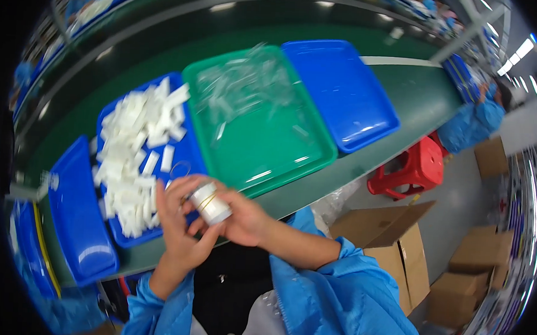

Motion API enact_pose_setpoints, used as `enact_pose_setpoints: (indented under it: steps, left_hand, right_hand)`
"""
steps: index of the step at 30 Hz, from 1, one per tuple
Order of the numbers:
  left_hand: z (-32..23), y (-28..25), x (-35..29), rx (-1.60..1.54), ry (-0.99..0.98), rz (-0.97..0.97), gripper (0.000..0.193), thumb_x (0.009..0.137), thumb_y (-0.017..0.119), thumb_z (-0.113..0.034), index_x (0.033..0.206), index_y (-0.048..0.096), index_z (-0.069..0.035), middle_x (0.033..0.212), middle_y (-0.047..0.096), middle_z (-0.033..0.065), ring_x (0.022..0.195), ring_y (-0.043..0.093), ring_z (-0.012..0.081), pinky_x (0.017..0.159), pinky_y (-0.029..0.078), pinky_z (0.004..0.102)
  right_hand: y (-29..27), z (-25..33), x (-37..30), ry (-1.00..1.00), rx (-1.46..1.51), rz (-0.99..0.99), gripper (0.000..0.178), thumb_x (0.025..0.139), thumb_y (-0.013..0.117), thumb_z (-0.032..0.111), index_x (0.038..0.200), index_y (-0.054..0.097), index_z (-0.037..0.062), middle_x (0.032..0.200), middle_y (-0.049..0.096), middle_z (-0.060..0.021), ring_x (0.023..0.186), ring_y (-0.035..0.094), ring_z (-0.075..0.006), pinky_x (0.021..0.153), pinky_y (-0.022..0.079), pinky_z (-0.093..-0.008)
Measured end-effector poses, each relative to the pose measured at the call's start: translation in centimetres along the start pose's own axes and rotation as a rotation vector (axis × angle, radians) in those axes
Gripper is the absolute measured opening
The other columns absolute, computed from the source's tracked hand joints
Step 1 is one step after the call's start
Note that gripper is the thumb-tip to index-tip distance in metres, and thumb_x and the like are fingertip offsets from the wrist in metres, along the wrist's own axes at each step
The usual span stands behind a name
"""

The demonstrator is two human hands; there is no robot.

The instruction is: The person attaches white pieces onto a plastic holder, slides clear tubes over each piece, and secures the bundle with a rubber band before placing it onto the assembly line track. They then begin assembling another unit with white pieces and a holder.

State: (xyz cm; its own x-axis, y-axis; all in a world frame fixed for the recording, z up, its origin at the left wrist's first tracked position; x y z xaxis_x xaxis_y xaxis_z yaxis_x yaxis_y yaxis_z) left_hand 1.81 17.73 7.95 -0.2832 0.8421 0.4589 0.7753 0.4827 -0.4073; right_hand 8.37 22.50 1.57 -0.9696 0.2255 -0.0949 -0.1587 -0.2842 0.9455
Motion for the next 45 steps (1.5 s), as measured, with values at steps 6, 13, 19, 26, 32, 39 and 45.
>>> enact_pose_setpoints:
  steps: [6, 13, 19, 26, 32, 39, 45]
  left_hand:
    - [-1.4, -1.6, -2.1, -0.155, 0.167, -0.04, 0.11, 0.064, 0.072, -0.004, 0.141, -0.005, -0.004, 0.119, 0.046, 0.0202, 0.116, 0.037, 0.0401, 0.098, 0.027, 0.0509]
    - [-1.5, -2.0, -3.1, 0.041, 0.216, 0.06, 0.106, 0.07, 0.075, -0.018, 0.144, -0.001, -0.016, 0.135, 0.03, 0.0276, 0.127, 0.025, 0.0478, 0.1, 0.022, 0.0579]
    - [-1.1, -6.2, -5.7, 0.252, 0.12, -0.089, 0.067, 0.08, 0.064, -0.021, 0.136, 0.029, -0.011, 0.138, 0.029, 0.0241, 0.129, 0.025, 0.0442, 0.104, 0.02, 0.0524]
    - [0.8, -9.2, -9.9, 0.657, 0.12, -0.207, 0.052, 0.078, 0.062, -0.017, 0.122, 0.039, -0.005, 0.128, 0.041, 0.0214, 0.123, 0.031, 0.0472, 0.099, 0.026, 0.0588]
    - [1.1, -9.3, -10.4, 0.647, 0.162, -0.27, 0.041, 0.078, 0.06, -0.015, 0.113, 0.043, -0.003, 0.121, 0.046, 0.0197, 0.117, 0.038, 0.0443, 0.097, 0.029, 0.0573]
    - [1.5, -9.5, -10.5, 0.585, 0.113, -0.264, 0.034, 0.077, 0.059, -0.012, 0.107, 0.049, 0.0, 0.114, 0.052, 0.0198, 0.114, 0.041, 0.0439, 0.096, 0.031, 0.0541]
    - [1.3, -9.6, -10.7, 0.569, 0.112, -0.261, 0.022, 0.078, 0.057, -0.009, 0.099, 0.056, -0.002, 0.108, 0.056, 0.0177, 0.108, 0.046, 0.0412, 0.093, 0.035, 0.0513]
  right_hand:
    - [2.5, 0.8, -1.1, 0.049, -0.421, 0.06, 0.059, 0.092, 0.049, 0.029, 0.14, 0.021, 0.0085, 0.116, 0.05, -0.0145, 0.1, 0.057, -0.0229, 0.084, 0.046, -0.0353]
    - [3.6, 3.6, -1.2, 0.082, -0.651, 0.133, 0.066, 0.083, 0.06, 0.009, 0.139, 0.024, 0.0082, 0.117, 0.047, -0.0089, 0.104, 0.05, -0.0136, 0.088, 0.041, -0.0284]
    - [4.3, 11.9, -0.8, -0.231, -1.214, -0.066, 0.065, 0.08, 0.062, 0.005, 0.136, 0.029, 0.0107, 0.108, 0.05, -0.0078, 0.097, 0.054, -0.0149, 0.083, 0.046, -0.029]
    - [2.4, 24.5, -3.1, -0.761, -1.658, -0.652, 0.05, 0.076, 0.066, 0.003, 0.122, 0.045, 0.0067, 0.105, 0.057, -0.0088, 0.095, 0.059, -0.0169, 0.081, 0.049, -0.0307]
    - [3.4, 25.0, -2.7, -0.773, -1.404, -0.562, 0.052, 0.072, 0.071, 0.0, 0.118, 0.045, 0.0015, 0.106, 0.056, -0.0084, 0.095, 0.058, -0.0162, 0.083, 0.048, -0.0291]
    - [3.9, 21.9, -1.0, -0.713, -1.288, -0.406, 0.053, 0.067, 0.078, 0.003, 0.11, 0.047, 0.0035, 0.102, 0.056, -0.0067, 0.094, 0.057, -0.0151, 0.083, 0.047, -0.0284]
    - [4.2, 20.3, -0.5, -0.664, -1.43, -0.397, 0.054, 0.064, 0.078, 0.0, 0.108, 0.046, 0.0079, 0.104, 0.054, -0.0057, 0.099, 0.054, -0.0151, 0.084, 0.045, -0.0288]
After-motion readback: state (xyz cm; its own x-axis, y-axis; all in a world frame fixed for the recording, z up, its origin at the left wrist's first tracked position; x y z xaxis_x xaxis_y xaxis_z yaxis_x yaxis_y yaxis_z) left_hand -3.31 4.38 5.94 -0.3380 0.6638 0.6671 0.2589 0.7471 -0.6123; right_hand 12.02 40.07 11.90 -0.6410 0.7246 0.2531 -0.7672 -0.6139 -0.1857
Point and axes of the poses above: each hand's wrist, its own x-axis towards the middle knuckle, its own y-axis out of the palm, z = x × y, the point moved 7 cm from there along x, towards the middle knuckle
